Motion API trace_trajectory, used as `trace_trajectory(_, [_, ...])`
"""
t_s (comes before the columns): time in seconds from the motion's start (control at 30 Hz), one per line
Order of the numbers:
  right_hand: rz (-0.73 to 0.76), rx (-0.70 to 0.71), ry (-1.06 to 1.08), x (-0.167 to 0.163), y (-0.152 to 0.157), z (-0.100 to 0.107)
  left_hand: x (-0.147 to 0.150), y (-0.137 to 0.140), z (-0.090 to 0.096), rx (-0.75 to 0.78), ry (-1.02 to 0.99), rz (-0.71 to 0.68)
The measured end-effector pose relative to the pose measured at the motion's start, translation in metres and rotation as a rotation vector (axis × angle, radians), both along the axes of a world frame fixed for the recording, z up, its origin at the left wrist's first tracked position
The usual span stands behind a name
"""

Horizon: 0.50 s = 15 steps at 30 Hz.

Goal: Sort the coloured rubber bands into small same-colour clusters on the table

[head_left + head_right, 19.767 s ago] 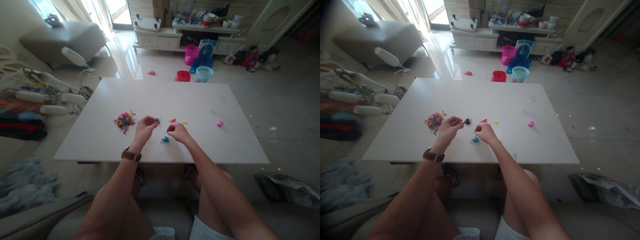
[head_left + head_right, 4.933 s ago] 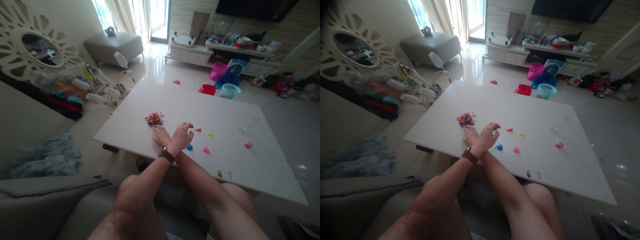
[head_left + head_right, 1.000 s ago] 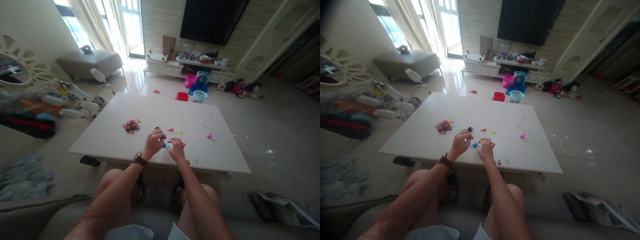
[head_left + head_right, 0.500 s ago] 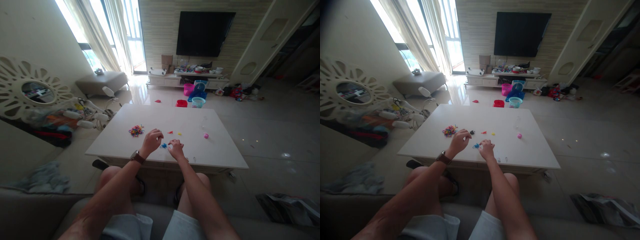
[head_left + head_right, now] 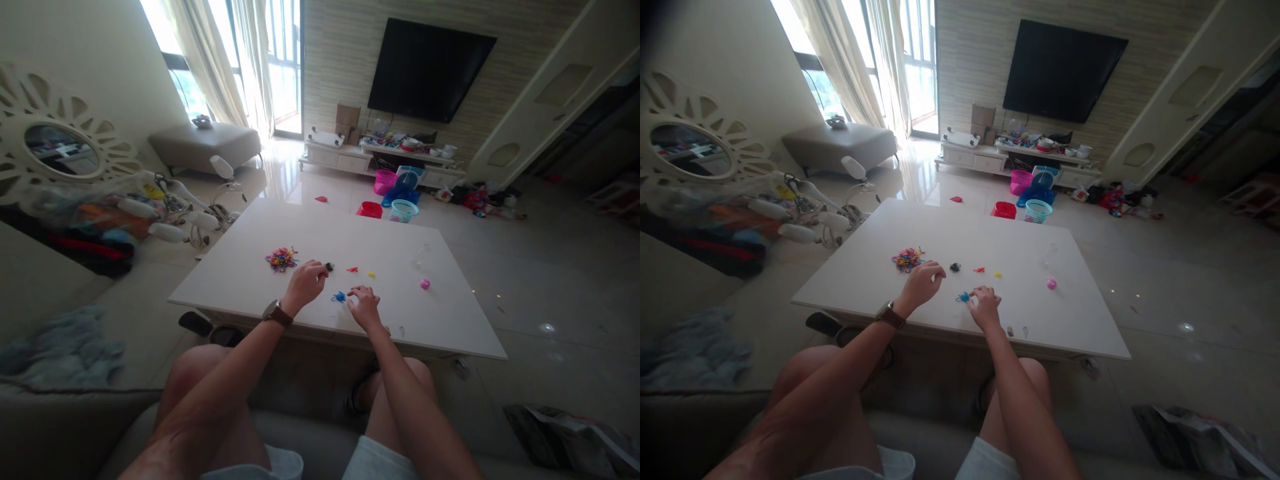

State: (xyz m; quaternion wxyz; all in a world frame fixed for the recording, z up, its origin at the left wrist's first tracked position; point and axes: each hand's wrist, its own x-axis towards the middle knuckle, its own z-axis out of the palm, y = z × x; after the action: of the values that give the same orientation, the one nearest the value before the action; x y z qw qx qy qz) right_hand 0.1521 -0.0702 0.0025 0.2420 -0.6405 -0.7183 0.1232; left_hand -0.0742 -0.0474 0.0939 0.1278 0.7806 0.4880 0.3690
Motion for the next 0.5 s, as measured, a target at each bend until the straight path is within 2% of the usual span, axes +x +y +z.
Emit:
trace_trajectory(0.17, [-0.001, 0.025, -0.042, 0.012, -0.013, 0.002, -0.071, 0.031, -0.018, -0.342, -0.025, 0.225])
trace_trajectory(0.27, [0.027, 0.028, -0.103, 0.021, -0.03, 0.01, -0.102, 0.041, -0.03, -0.475, -0.1, 0.338])
trace_trajectory(0.37, [0.022, 0.036, -0.174, 0.023, -0.048, 0.028, -0.11, 0.043, -0.033, -0.501, -0.212, 0.329])
trace_trajectory(0.5, [0.019, 0.061, -0.231, 0.018, -0.071, 0.063, -0.101, 0.037, -0.023, -0.443, -0.314, 0.24])
